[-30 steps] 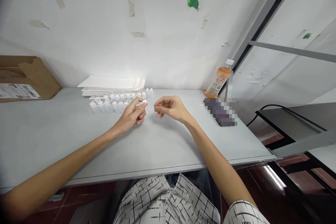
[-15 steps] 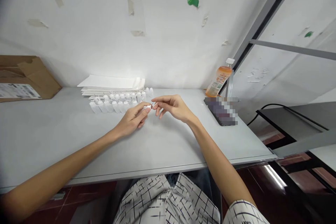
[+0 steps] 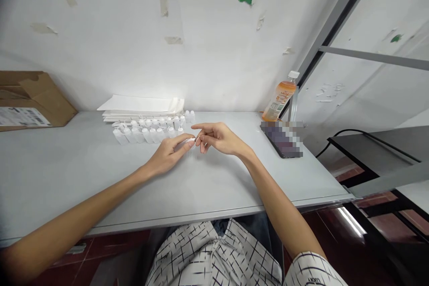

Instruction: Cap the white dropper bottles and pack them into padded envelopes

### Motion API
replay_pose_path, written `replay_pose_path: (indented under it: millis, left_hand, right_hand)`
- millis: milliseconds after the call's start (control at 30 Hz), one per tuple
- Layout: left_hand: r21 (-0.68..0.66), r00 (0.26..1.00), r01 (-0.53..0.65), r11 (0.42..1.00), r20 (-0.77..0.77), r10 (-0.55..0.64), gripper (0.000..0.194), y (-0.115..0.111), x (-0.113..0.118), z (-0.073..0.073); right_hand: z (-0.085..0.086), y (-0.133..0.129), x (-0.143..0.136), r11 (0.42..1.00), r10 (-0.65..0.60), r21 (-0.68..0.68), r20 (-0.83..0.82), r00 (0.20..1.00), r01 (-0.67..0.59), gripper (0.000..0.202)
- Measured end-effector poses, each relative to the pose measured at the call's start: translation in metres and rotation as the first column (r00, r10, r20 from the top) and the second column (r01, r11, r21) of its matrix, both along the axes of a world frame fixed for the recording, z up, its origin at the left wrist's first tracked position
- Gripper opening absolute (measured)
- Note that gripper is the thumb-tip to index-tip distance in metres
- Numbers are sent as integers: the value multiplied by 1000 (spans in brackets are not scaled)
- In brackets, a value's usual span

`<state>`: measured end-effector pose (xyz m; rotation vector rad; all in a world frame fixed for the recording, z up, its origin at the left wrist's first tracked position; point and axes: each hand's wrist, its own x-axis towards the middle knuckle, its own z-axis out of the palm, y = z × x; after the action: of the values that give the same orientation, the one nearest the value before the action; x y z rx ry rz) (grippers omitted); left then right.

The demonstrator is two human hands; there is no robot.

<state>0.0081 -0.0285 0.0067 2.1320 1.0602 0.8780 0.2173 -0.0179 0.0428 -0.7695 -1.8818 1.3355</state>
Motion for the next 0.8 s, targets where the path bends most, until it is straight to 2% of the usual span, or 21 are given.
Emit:
replay_pose_path:
  millis: [367,533,800]
  left_hand:
    - [-12,1000,-5,1000,-18,5,38,-1,1,2]
    - [0,997,-40,999,-61,40,36,-1,0,3]
    - [4,993,-5,1000,-122,6,30,0,-1,5]
  right_hand:
    - [-6,3,1,1000,6,-12,25,1000,-5,39]
    - [-7,3,1,999,6,33,94,996,-9,40]
    - [-11,5,3,994,76,61,220,973,-91,48]
